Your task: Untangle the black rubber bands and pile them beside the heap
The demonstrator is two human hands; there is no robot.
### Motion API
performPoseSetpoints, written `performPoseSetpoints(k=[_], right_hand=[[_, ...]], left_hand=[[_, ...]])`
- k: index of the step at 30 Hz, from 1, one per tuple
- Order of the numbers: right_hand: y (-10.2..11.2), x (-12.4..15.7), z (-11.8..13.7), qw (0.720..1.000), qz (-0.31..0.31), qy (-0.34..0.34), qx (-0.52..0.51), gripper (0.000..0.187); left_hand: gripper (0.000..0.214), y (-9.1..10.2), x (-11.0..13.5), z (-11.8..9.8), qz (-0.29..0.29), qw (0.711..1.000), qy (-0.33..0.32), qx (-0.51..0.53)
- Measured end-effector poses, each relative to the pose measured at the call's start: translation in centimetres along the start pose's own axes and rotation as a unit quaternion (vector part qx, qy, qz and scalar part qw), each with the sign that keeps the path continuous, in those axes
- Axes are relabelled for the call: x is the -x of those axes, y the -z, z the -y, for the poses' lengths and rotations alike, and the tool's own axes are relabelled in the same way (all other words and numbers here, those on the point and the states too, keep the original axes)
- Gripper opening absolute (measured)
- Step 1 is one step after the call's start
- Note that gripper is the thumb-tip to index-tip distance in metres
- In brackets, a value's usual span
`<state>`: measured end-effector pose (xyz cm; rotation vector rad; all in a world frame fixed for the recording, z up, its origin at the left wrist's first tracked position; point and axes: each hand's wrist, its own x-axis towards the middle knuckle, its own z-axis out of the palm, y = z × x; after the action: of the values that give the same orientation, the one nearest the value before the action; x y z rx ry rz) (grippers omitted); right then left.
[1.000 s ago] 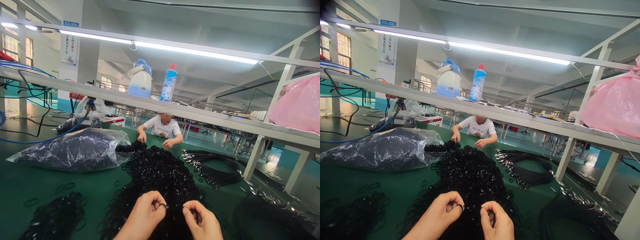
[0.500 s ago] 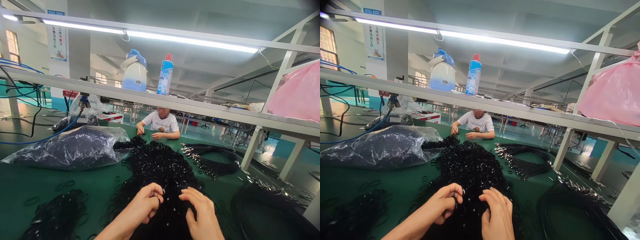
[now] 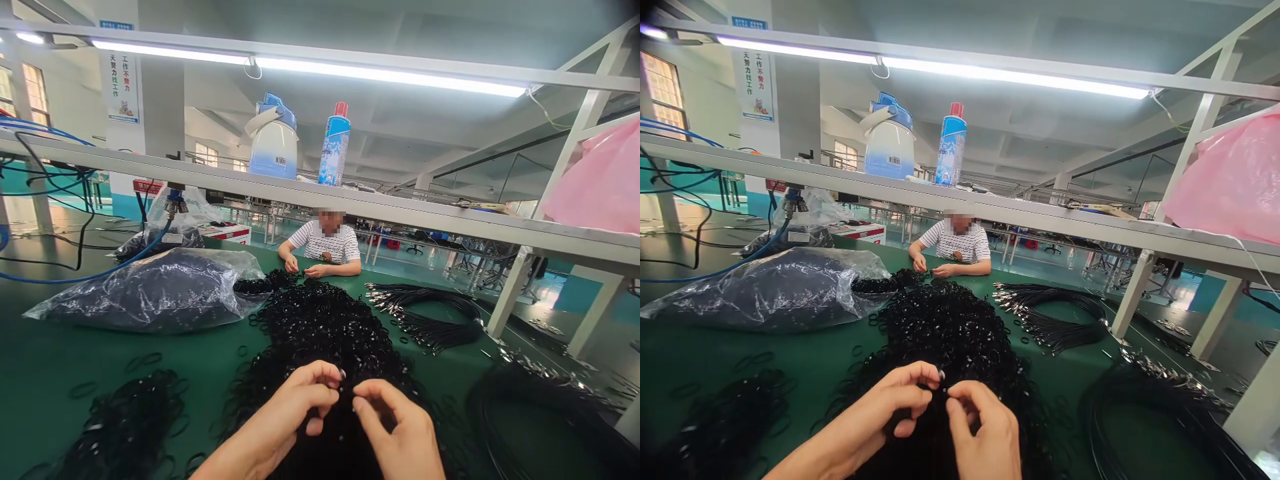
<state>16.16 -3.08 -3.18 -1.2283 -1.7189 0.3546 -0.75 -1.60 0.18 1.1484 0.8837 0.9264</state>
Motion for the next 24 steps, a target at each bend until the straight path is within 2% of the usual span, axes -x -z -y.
performPoseSetpoints(k=[2, 4, 8, 11, 14, 18, 21, 24], right_hand=[[0.8, -0.2, -1.1, 0.996, -0.019, 0.046, 0.076, 0.021], [0.8, -0.3, -1.8, 0.986, -0.028, 0.102, 0.131, 0.025], [-1.8, 0.3, -1.6, 0.979, -0.021, 0.14, 0.148, 0.017], [-4.2, 1.0, -1.1, 0.977, -0.034, 0.124, 0.172, 0.015], [-4.9, 1.1, -1.0, 0.977, -0.047, 0.11, 0.175, 0.02], [-3.2, 0.2, -1.1, 0.992, -0.042, 0.067, 0.095, 0.015], [-1.9, -0.4, -1.0, 0.999, -0.01, 0.013, 0.044, 0.013], [-1.4, -0.6, -0.8, 1.0, 0.018, -0.017, -0.002, 0.013]], left_hand=[[0.015, 0.4, -0.2, 0.1, -0.033, 0.999, -0.008, -0.025], [0.028, 0.9, -0.6, 0.3, -0.068, 0.994, -0.018, -0.079], [0.031, 1.6, -1.5, 0.7, -0.112, 0.976, -0.059, -0.18], [0.026, 1.9, -1.8, 0.7, -0.112, 0.97, -0.084, -0.199], [0.022, 2.0, -1.7, 0.3, -0.102, 0.973, -0.081, -0.189], [0.02, 1.9, -1.0, -0.4, -0.091, 0.974, -0.08, -0.192], [0.022, 1.4, -0.4, -0.7, -0.061, 0.97, -0.079, -0.219], [0.022, 0.8, 0.0, -0.7, -0.044, 0.966, -0.073, -0.244]])
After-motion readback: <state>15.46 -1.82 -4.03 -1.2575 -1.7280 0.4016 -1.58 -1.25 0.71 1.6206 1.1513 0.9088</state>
